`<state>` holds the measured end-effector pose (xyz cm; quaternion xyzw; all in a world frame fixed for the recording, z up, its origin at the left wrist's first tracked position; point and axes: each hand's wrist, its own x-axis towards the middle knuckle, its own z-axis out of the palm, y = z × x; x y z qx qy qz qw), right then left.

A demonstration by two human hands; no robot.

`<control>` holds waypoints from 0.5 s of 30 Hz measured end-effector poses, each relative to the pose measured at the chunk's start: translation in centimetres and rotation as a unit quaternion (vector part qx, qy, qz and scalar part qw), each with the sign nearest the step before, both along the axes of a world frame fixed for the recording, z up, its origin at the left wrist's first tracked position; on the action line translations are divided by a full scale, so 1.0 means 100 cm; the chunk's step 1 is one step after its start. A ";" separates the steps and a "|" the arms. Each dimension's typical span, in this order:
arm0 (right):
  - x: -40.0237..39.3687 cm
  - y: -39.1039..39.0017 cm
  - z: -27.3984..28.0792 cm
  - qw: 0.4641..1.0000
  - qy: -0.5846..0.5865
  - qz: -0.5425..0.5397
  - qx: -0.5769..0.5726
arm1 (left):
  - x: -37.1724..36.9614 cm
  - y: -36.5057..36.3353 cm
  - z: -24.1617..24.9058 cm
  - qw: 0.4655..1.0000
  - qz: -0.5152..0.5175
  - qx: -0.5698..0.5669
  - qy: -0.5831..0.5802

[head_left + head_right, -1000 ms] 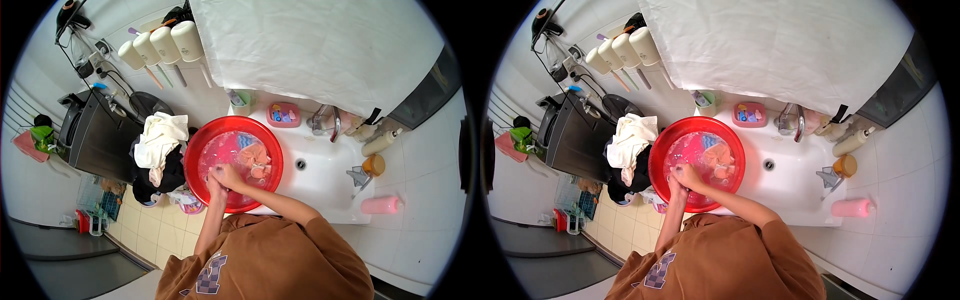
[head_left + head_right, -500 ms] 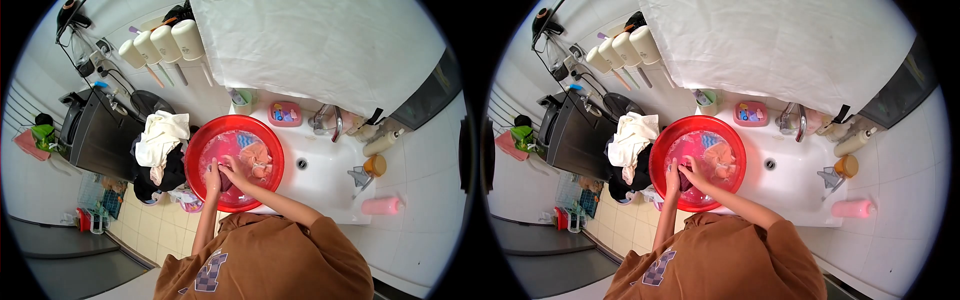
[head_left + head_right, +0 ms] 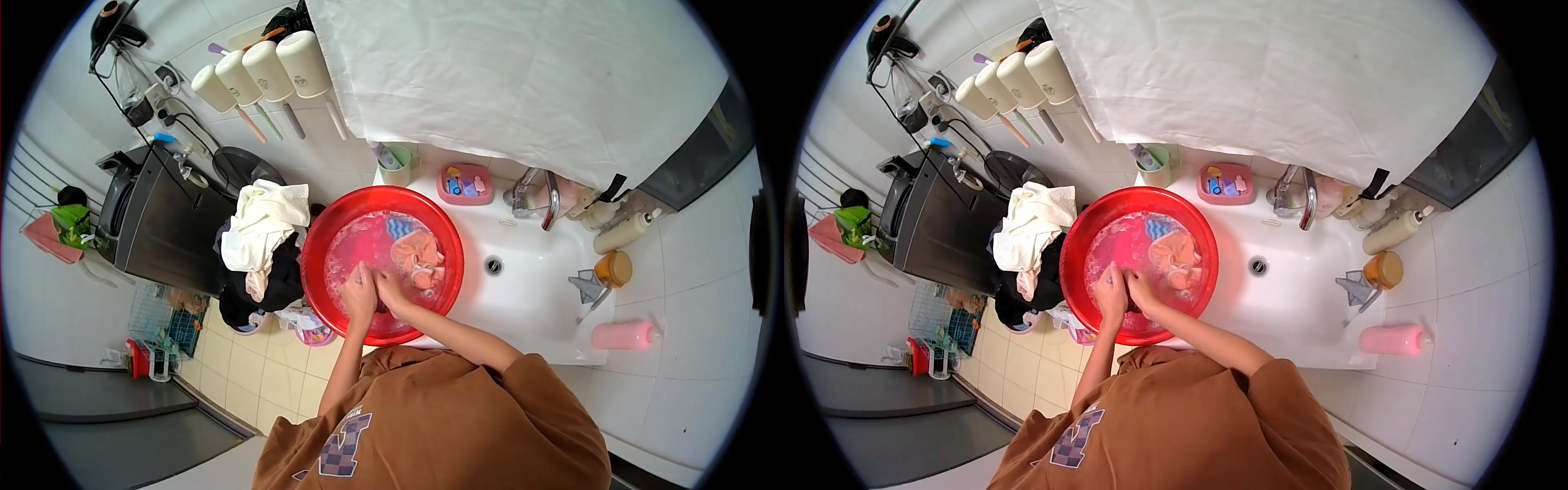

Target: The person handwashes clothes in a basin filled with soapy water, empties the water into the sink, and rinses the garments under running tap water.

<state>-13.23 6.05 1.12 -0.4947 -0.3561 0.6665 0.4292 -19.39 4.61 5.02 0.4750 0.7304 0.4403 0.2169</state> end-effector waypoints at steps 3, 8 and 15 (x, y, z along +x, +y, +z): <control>0.002 0.001 -0.005 0.999 0.005 0.021 -0.050 | 0.001 -0.003 0.002 0.999 -0.015 -0.014 0.048; 0.015 0.007 -0.002 0.964 0.017 0.176 -0.199 | -0.006 -0.006 -0.008 0.983 -0.131 0.041 0.122; 0.036 0.044 -0.026 0.894 -0.293 0.305 0.144 | -0.016 -0.010 0.001 0.984 -0.137 0.035 0.112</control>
